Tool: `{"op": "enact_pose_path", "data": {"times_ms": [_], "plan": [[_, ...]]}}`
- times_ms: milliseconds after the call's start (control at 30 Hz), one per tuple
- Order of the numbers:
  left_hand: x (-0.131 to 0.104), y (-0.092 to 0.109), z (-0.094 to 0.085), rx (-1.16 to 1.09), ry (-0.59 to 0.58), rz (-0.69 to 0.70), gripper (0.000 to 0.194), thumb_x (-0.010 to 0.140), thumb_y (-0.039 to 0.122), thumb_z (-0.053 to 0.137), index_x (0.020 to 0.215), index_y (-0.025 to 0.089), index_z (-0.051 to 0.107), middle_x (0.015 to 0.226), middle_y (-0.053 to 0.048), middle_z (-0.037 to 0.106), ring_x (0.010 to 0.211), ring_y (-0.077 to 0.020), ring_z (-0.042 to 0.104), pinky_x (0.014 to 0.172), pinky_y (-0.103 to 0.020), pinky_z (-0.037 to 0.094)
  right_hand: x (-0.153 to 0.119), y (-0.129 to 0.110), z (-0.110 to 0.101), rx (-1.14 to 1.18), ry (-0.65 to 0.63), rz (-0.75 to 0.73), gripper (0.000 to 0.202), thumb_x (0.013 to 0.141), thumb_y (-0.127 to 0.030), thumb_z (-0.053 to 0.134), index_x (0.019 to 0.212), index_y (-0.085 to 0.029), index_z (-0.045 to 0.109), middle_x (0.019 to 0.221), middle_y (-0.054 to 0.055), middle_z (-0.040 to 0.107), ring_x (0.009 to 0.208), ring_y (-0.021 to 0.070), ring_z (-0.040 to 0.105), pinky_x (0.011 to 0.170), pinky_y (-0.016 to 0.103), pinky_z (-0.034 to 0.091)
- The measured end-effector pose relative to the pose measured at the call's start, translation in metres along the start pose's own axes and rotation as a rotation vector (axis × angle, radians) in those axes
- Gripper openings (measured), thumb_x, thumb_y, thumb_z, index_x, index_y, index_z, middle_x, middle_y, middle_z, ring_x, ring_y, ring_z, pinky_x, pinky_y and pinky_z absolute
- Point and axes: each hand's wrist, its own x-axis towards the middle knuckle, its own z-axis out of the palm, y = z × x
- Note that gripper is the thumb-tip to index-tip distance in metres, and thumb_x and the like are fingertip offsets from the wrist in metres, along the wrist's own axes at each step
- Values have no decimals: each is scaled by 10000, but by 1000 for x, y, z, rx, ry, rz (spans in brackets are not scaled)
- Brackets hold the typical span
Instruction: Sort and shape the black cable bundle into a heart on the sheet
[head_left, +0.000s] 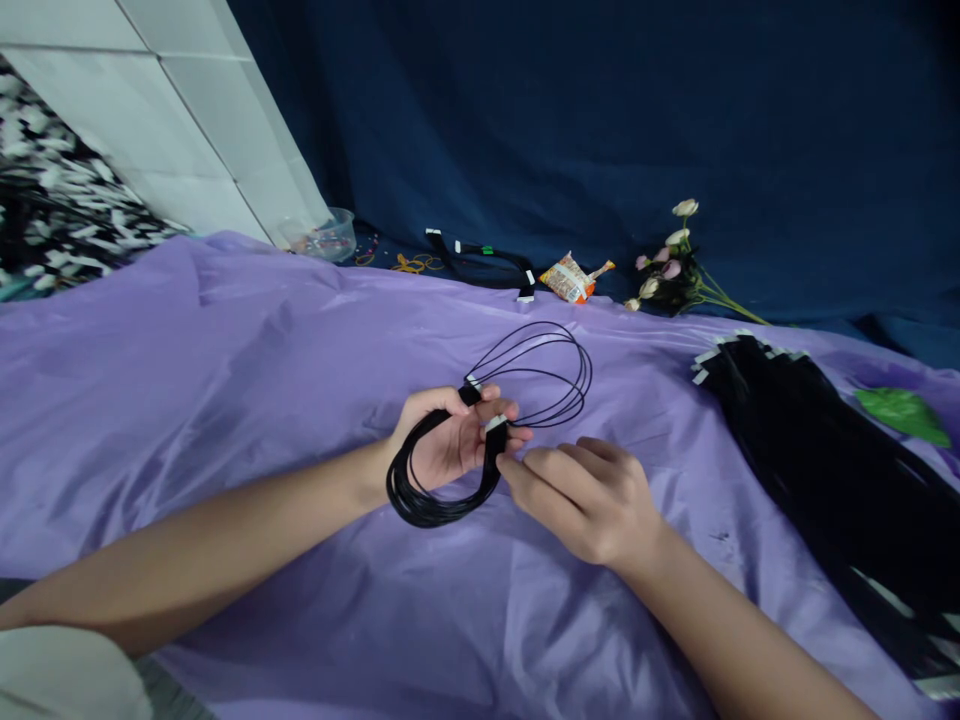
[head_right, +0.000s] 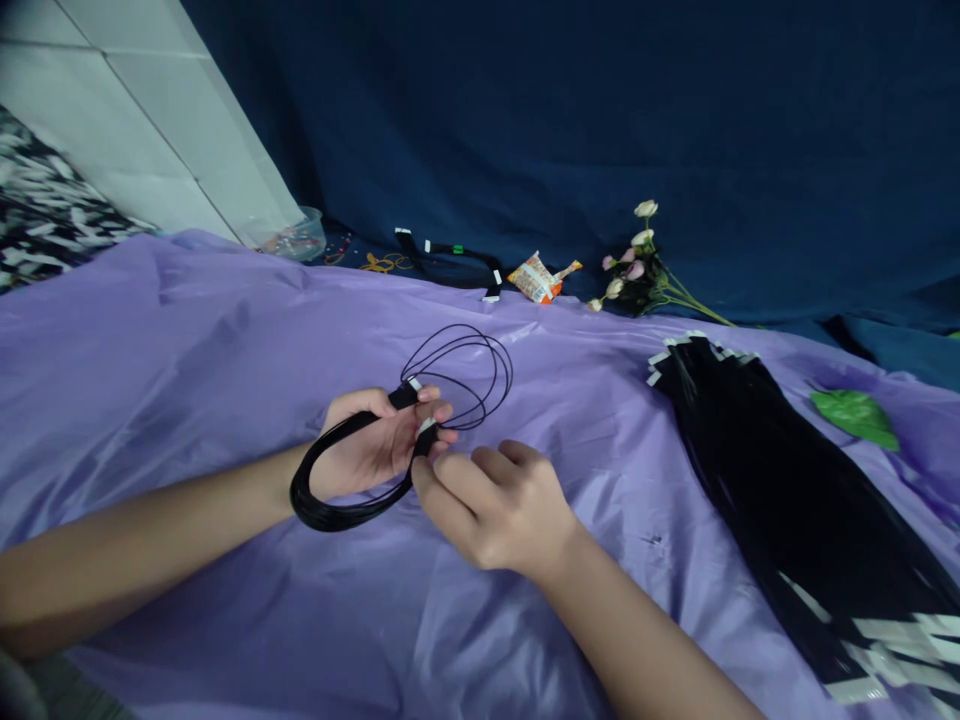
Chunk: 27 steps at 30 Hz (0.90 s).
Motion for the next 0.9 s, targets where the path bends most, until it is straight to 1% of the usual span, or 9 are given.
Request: {"op": "enact_pose_path", "data": {"times_ms": [200,267,300,400,533,633,733,833,900], "plan": [[0,-2,0,15,-8,3,269,643,157,502,912,164,495,931,-47,610,939,-218,646,843,-278,471,1,1,0,-43,-3,-42,162,804,-110,560,929,-159,651,698,-13,663,511,97,523,464,294,364],[0,-3,-1,16,-11,10,271,647,159,499,918,163,502,931,-49,608,897,-207,647,812,-279,483,0,2,2,-38,15,-18,146,791,-119,575,924,-147,629,723,1,669,527,102,539,480,288,388],[0,-3,-1,17,-16,9,271,651,161,501,922,161,506,929,-50,607,866,-200,647,789,-278,489,-1,1,3,-14,27,23,146,781,-119,582,920,-147,614,737,7,670,543,105,550,492,282,404],[0,-3,0,27,-17,2,243,679,166,501,921,152,517,907,-54,601,840,-204,646,778,-294,497,-2,-1,6,186,86,283,152,756,-107,572,893,-174,567,744,4,641,584,101,547,515,243,422],[-1,-2,6,40,15,-11,171,756,202,524,914,138,534,928,-75,620,902,-239,650,868,-341,478,-1,-3,8,539,154,693,67,769,-119,542,772,-187,543,637,-26,481,530,88,423,484,229,348],[0,-2,9,57,20,-17,163,819,260,550,915,128,556,937,-84,638,912,-254,661,874,-353,476,-1,-3,11,742,205,955,114,806,-158,537,694,-183,529,641,-25,453,549,86,402,500,229,329],[0,-1,11,69,26,-31,182,848,302,558,893,125,562,928,-84,641,942,-269,661,890,-355,469,-1,-2,16,957,305,1201,161,819,-234,557,672,-181,514,657,-34,474,492,62,340,457,218,284],[1,0,10,74,25,-44,196,857,330,563,897,139,554,940,-79,638,973,-282,659,909,-365,457,2,0,18,1126,413,1413,171,767,-258,593,647,-185,496,566,-66,396,415,44,241,394,206,193],[1,0,8,78,9,-49,212,861,353,559,897,145,546,942,-76,635,976,-289,660,904,-370,456,6,3,17,1209,467,1530,135,722,-241,598,643,-189,502,511,-83,330,388,43,216,377,198,170]]}}
